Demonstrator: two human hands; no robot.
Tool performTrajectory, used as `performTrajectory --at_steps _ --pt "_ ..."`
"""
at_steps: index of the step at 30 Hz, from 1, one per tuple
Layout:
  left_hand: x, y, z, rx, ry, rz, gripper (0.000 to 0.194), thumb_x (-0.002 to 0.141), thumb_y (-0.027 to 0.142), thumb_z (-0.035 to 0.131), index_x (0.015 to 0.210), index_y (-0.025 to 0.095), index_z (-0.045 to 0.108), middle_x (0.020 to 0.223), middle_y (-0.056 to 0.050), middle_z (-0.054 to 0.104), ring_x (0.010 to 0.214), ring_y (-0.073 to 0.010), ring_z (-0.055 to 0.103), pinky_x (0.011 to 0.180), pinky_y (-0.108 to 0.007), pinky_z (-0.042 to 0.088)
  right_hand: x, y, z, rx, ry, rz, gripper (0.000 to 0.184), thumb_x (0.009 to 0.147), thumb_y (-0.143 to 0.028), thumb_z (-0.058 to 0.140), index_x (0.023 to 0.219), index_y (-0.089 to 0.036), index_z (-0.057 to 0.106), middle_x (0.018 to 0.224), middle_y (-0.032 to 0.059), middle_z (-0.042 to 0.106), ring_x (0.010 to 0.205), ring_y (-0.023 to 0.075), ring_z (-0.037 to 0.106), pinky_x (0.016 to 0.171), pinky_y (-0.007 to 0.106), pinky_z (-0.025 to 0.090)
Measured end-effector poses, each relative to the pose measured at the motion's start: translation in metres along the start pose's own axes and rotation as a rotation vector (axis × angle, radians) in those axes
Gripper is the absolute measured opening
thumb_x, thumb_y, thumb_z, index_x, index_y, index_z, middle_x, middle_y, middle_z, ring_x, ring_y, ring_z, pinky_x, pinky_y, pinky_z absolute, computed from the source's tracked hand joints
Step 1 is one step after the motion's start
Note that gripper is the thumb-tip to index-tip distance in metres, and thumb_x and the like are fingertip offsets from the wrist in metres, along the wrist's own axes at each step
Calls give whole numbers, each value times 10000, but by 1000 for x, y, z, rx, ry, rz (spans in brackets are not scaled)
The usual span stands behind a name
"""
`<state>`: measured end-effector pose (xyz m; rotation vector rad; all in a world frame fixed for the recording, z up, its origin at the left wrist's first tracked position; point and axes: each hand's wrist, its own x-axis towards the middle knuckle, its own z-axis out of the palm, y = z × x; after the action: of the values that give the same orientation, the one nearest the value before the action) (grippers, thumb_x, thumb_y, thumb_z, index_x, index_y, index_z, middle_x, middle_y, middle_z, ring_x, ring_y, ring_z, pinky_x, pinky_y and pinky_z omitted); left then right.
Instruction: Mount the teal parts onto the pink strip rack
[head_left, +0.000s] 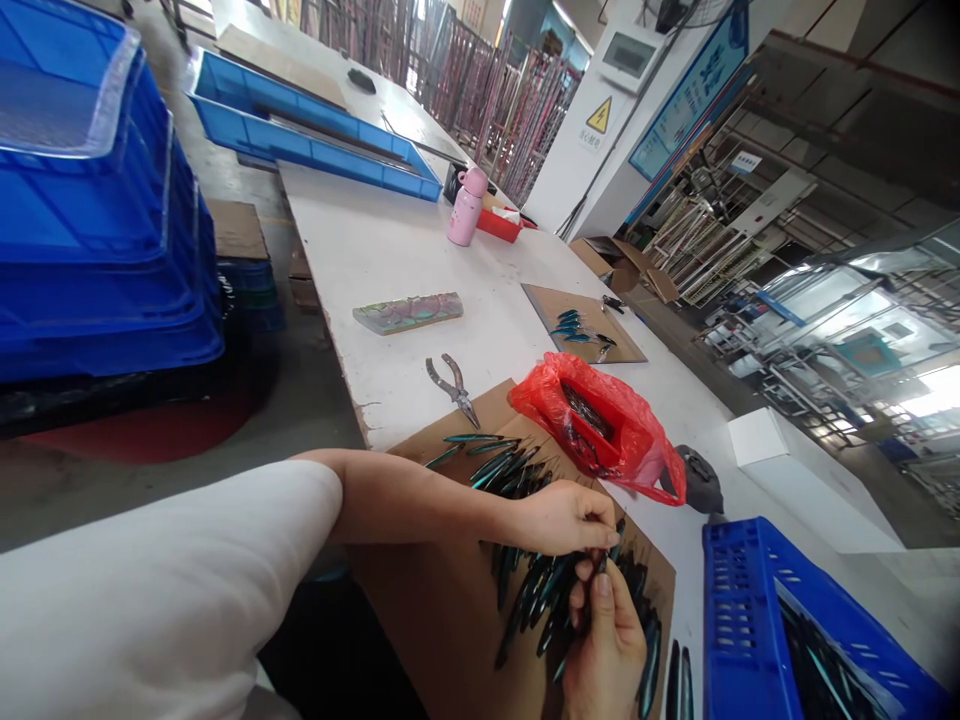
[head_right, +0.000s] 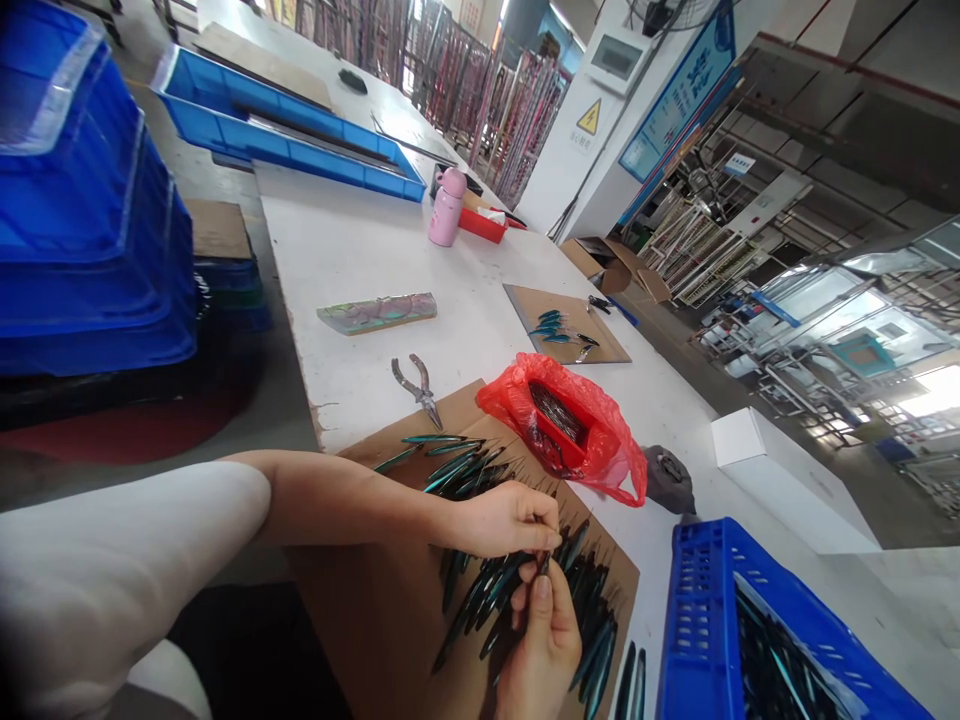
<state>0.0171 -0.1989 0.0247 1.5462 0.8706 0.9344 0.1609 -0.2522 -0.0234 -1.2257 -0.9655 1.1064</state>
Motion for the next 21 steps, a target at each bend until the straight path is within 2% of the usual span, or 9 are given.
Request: performTrajectory --at_steps 7,11,13,16,18,21 --pt "6 -13 6 -76 -3 -45 179 756 328 516 721 153 524 612 28 556 571 -74 508 554 -166 389 1 6 0 -2 50 46 354 673 -409 680 933 -173 634 718 2 630 504 53 448 433 165 332" --pt "12 -21 5 -58 -39 -100 183 751 331 508 744 155 555 644 19 574 581 -82 532 545 -173 407 5 8 -2 -43 65 107 440 644 -425 690 991 -164 618 820 34 659 554 83 507 444 186 373" --pt "14 -19 -1 -45 -31 -100 246 773 379 486 804 154 579 677 10 590 605 -88 551 563 -179 420 7 8 -4 -65 77 100 528 637 -428 688 1089 -180 577 959 53 652 700 124 577 548 213 448" --pt "18 -16 -14 -8 96 -48 328 780 420 483 943 153 582 788 -10 621 676 -102 574 591 -188 428 9 10 -8 -154 66 79 670 661 -450 656 1251 -212 449 1125 70 597 955 190 580 777 304 475" --pt "21 -16 -21 2 185 -45 322 779 366 483 1003 150 565 836 -21 630 706 -109 581 603 -191 433 11 14 -9 -307 20 35 659 693 -470 617 1273 -221 424 1180 68 569 1082 212 524 903 351 420" --pt "26 -21 -26 69 264 -37 281 764 260 471 1000 151 576 854 -17 641 728 -107 581 635 -188 436 12 18 -5 -561 -46 -105 561 737 -471 565 1232 -220 478 1276 61 499 1212 225 407 1027 376 287"
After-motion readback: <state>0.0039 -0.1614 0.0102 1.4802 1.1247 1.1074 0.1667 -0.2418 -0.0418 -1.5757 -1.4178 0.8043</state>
